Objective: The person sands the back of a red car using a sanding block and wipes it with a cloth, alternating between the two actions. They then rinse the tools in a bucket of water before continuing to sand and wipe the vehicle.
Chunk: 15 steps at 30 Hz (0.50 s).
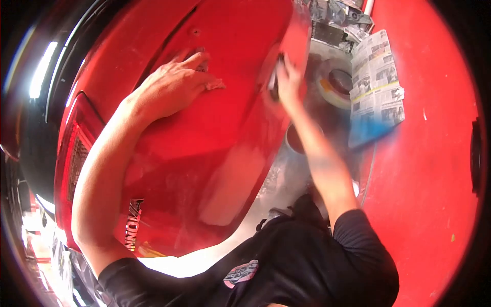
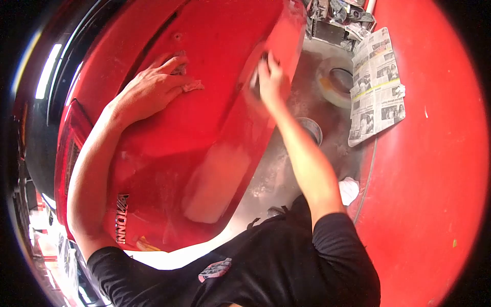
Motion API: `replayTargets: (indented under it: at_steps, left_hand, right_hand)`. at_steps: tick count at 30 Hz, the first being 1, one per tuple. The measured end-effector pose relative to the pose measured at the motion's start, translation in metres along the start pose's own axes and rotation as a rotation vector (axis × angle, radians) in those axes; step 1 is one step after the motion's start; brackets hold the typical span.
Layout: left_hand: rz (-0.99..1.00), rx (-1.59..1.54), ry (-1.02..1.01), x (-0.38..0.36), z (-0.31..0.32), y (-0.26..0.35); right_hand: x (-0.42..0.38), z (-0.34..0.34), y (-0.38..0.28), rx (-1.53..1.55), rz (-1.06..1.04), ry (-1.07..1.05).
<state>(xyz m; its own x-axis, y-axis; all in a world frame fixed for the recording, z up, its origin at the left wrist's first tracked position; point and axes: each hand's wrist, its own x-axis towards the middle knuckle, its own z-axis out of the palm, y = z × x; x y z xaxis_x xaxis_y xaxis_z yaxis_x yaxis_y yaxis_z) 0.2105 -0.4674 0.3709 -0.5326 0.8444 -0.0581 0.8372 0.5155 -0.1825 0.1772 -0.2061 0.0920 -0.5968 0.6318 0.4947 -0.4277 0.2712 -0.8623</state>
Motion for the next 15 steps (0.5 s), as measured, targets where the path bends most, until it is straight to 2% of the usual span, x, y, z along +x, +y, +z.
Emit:
replayTargets:
  at_steps: [1,2,3,4,6,7,8,9,10,12,13,14,15]
  left_hand:
    - [-0.002,-0.001,-0.014,0.001,0.000,-0.001]
    - [-0.007,-0.001,-0.030,0.001,0.001,-0.004]
    - [-0.017,-0.006,-0.024,0.000,0.001,-0.006]
    - [-0.017,-0.012,-0.027,0.000,0.000,-0.006]
    - [-0.016,-0.017,-0.034,-0.001,-0.002,-0.006]
    - [-0.005,-0.012,-0.053,0.001,-0.004,-0.007]
    - [0.009,-0.014,-0.087,0.000,-0.003,-0.005]
    - [0.013,-0.018,-0.103,-0.003,0.000,-0.003]
    - [0.026,-0.003,-0.040,-0.003,0.002,-0.004]
    - [0.046,0.014,0.038,0.001,0.005,-0.004]
    - [0.030,0.018,0.023,0.000,0.006,-0.006]
    - [0.008,0.020,0.007,-0.001,0.006,-0.008]
    - [-0.002,0.018,0.015,-0.002,0.005,-0.008]
  right_hand:
    - [-0.044,-0.024,-0.029,-0.017,0.213,-0.119]
    - [-0.081,-0.036,-0.015,-0.335,-0.070,-0.056]
    - [-0.112,-0.039,0.004,-0.269,-0.239,0.011]
    - [-0.117,-0.048,-0.023,-0.353,-0.200,-0.044]
    - [-0.078,-0.024,-0.018,-0.231,0.000,-0.024]
    - [-0.043,-0.011,-0.033,-0.110,0.030,-0.018]
    - [-0.007,0.002,-0.016,0.044,-0.014,-0.038]
    - [0.021,0.006,-0.009,-0.094,-0.013,-0.057]
    - [0.036,0.006,-0.010,-0.246,0.082,-0.058]
    - [0.010,-0.005,0.003,-0.239,0.097,-0.063]
    - [-0.027,-0.019,-0.007,-0.243,0.213,-0.113]
    - [-0.062,-0.030,-0.010,-0.267,0.066,-0.079]
    - [-0.089,-0.038,-0.001,-0.324,-0.203,-0.001]
